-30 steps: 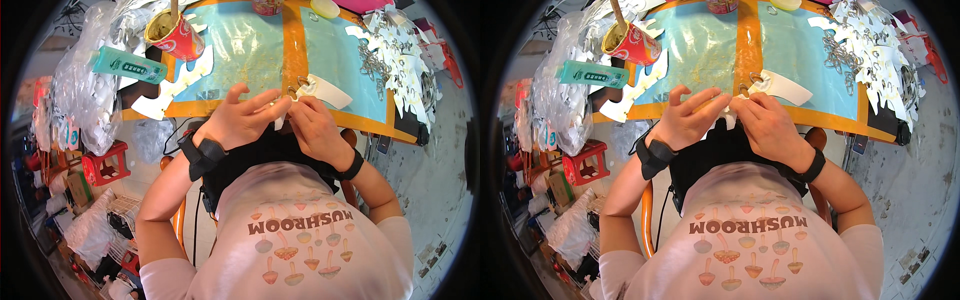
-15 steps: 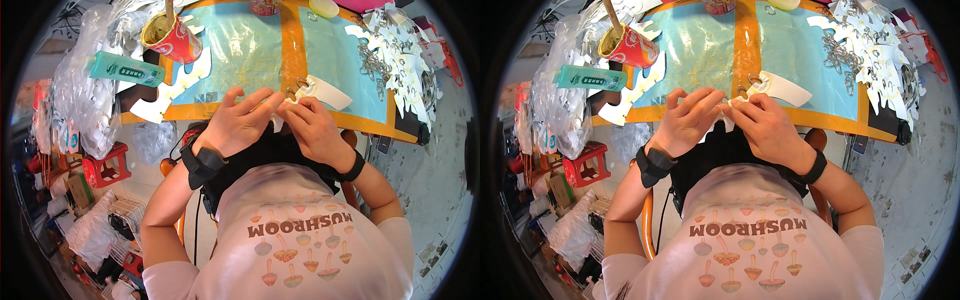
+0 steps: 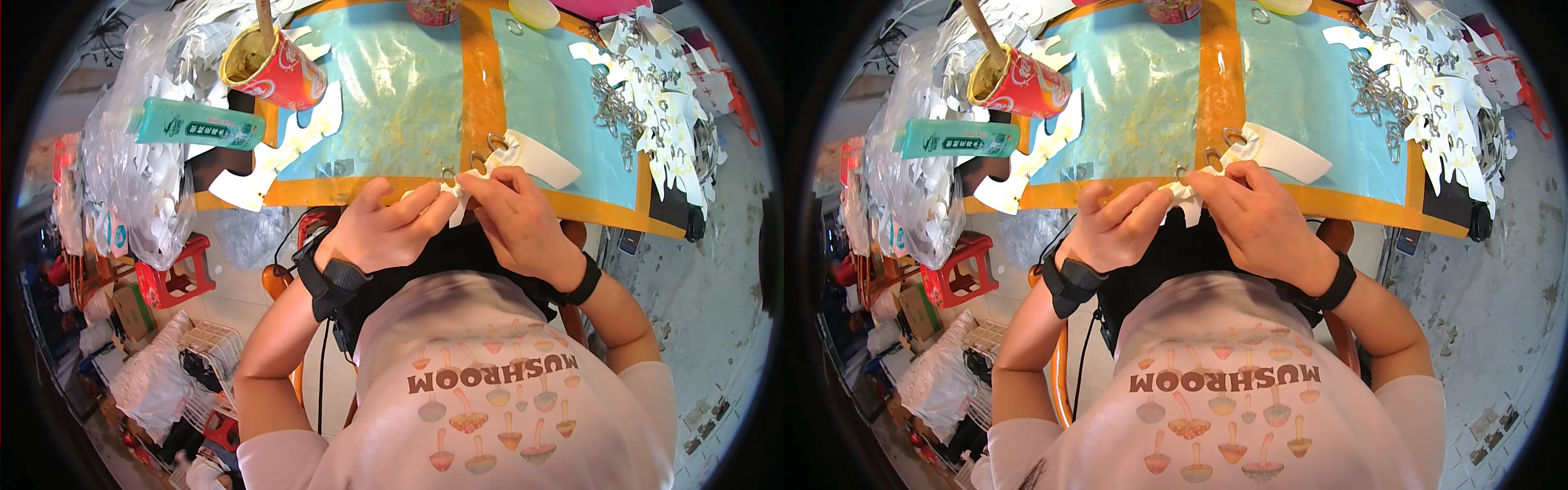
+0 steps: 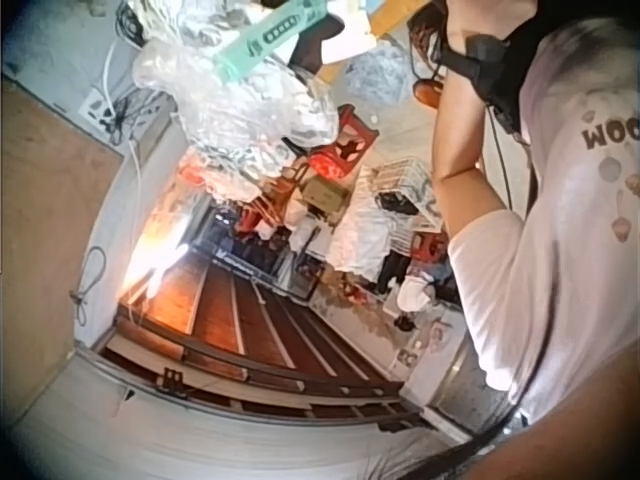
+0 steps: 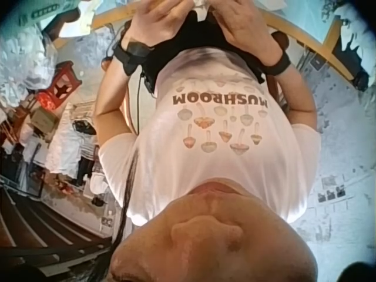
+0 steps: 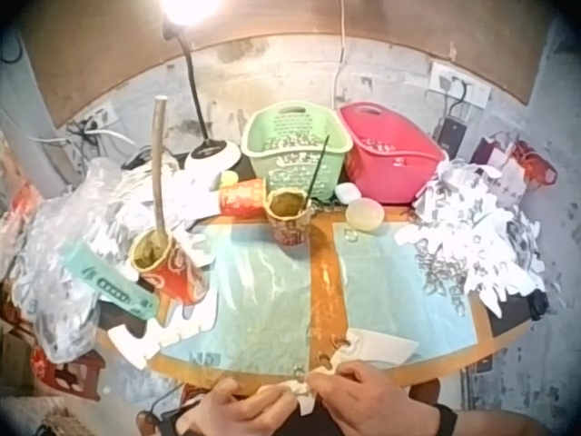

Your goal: The recorder is gluing and assembling white shoe upper components and decorative elements at a workstation.

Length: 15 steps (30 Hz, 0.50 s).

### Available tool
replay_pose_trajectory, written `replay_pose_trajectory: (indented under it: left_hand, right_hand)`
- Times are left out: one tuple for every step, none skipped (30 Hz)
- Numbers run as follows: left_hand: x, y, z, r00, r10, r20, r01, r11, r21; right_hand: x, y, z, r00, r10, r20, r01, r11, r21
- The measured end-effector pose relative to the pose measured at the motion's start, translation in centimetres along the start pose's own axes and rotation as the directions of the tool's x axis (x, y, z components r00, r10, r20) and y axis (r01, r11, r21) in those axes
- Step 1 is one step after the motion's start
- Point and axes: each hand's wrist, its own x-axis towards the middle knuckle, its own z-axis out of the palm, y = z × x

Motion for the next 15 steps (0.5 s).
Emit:
replay_pose_trajectory:
  left_hand:
    - [-0.1, 0.0, 0.2, 1.000, 0.003, -0.001, -0.003, 1.000, -0.002]
    - [-0.4, 0.1, 0.4, 1.000, -0.011, -0.024, 0.011, 1.000, -0.001]
    - [-0.6, 0.2, 0.5, 0.999, -0.025, -0.047, 0.025, 1.000, 0.000]
    - [-0.6, 0.2, 0.5, 0.999, -0.023, -0.045, 0.023, 1.000, 0.000]
    - [-0.7, 0.2, 0.6, 0.997, -0.056, -0.048, 0.054, 0.998, -0.029]
    - [-0.6, 0.2, 0.7, 0.995, -0.089, -0.048, 0.086, 0.995, -0.058]
    - [-0.6, 0.1, 0.8, 0.995, -0.087, -0.047, 0.084, 0.995, -0.059]
    - [-0.5, 0.1, 0.8, 0.993, -0.115, -0.033, 0.112, 0.991, -0.077]
    - [-0.4, 0.0, 0.8, 0.989, -0.144, -0.018, 0.142, 0.985, -0.094]
    - [-0.2, -0.2, 0.3, 0.989, -0.144, -0.016, 0.142, 0.985, -0.094]
    - [0.3, -0.3, -0.6, 0.969, -0.241, 0.060, 0.248, 0.949, -0.196]
    - [0.6, -0.3, -1.3, 0.934, -0.326, 0.145, 0.356, 0.890, -0.286]
    - [0.7, -0.2, -1.6, 0.934, -0.325, 0.147, 0.355, 0.889, -0.288]
    - [0.8, 0.1, -2.0, 0.880, -0.451, 0.151, 0.474, 0.812, -0.341]
    - [0.7, 0.4, -2.3, 0.808, -0.566, 0.162, 0.579, 0.715, -0.391]
  right_hand:
    - [0.1, 0.1, -0.1, 1.000, -0.028, 0.002, 0.028, 1.000, -0.004]
    - [0.1, 0.1, 0.0, 1.000, -0.027, 0.000, 0.027, 1.000, -0.003]
    - [0.1, 0.1, 0.0, 0.998, -0.065, 0.004, 0.065, 0.998, -0.027]
    - [0.2, 0.1, 0.0, 0.995, -0.103, 0.009, 0.103, 0.993, -0.050]
    - [0.1, 0.2, 0.0, 0.995, -0.100, 0.007, 0.100, 0.994, -0.051]
    - [0.1, 0.2, 0.1, 0.994, -0.108, 0.013, 0.109, 0.991, -0.074]
    - [0.0, 0.2, 0.1, 0.993, -0.117, 0.020, 0.118, 0.988, -0.096]
    - [0.0, 0.2, 0.2, 0.993, -0.116, 0.019, 0.117, 0.989, -0.094]
    - [0.1, 0.2, 0.2, 0.993, -0.114, 0.029, 0.116, 0.987, -0.109]
    - [0.1, 0.1, 0.2, 0.993, -0.111, 0.040, 0.115, 0.986, -0.123]
    - [0.1, 0.2, 0.1, 0.993, -0.109, 0.040, 0.113, 0.986, -0.123]
    - [0.0, 0.2, 0.0, 0.993, -0.107, 0.044, 0.112, 0.985, -0.133]
    - [0.0, 0.2, 0.0, 0.993, -0.105, 0.049, 0.111, 0.983, -0.143]
    - [0.1, 0.2, 0.0, 0.993, -0.105, 0.049, 0.111, 0.984, -0.141]
    - [0.1, 0.1, 0.0, 0.993, -0.105, 0.049, 0.111, 0.984, -0.142]
